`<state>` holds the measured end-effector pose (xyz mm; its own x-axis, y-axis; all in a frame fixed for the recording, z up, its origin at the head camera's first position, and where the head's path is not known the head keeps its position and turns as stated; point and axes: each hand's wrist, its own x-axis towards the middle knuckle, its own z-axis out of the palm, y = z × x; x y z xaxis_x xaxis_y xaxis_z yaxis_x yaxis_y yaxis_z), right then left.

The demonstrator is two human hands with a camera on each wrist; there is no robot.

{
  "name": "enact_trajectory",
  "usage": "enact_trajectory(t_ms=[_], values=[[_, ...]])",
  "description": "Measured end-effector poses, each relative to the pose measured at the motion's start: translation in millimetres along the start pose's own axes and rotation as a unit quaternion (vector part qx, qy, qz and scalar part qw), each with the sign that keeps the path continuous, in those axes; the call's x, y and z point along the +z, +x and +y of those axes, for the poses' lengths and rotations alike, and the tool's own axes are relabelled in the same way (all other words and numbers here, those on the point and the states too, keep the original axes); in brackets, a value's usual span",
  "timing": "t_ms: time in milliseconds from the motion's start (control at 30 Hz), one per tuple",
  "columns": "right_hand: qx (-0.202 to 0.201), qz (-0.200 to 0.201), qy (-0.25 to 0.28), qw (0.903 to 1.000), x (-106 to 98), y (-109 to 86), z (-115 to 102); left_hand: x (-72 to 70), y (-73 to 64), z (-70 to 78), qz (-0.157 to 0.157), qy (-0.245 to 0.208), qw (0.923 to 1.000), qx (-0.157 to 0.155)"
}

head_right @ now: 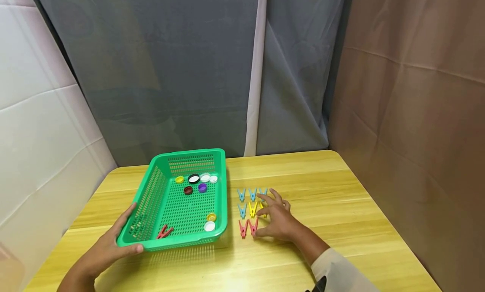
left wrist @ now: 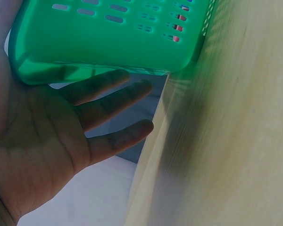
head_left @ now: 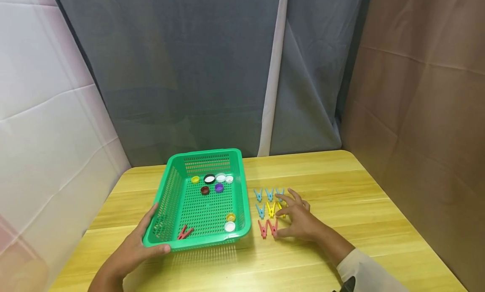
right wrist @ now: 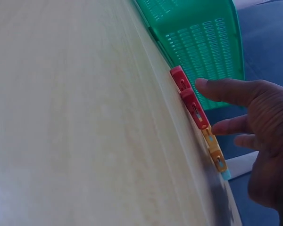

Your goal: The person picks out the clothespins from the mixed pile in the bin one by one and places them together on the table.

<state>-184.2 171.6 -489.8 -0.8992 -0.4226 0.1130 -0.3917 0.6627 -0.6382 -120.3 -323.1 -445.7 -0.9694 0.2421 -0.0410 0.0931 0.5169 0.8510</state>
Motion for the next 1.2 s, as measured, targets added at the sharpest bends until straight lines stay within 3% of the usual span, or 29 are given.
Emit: enact_trajectory(t_ms=[567,833,1000,1200], values=[[-0.008,0.056,0.002,0.9984,-24.6,0.6,-18.7,1.7,2.5,3.6,0.006,0.008,0.9998,0.014],[-0.016,0.051,0.007,0.9986,-35.3,6.8,-31.2,0.7,1.1,3.1,0.008,0.009,0.9998,0.016],[-0.048,0.047,0.024,0.9975,-42.7,18.2,-47.7,0.2,-0.4,2.8,0.008,0.012,0.9998,0.015],[-0.094,0.021,0.084,0.9919,-43.6,39.4,-79.4,0.5,-2.8,2.1,0.009,0.017,0.9997,0.014]])
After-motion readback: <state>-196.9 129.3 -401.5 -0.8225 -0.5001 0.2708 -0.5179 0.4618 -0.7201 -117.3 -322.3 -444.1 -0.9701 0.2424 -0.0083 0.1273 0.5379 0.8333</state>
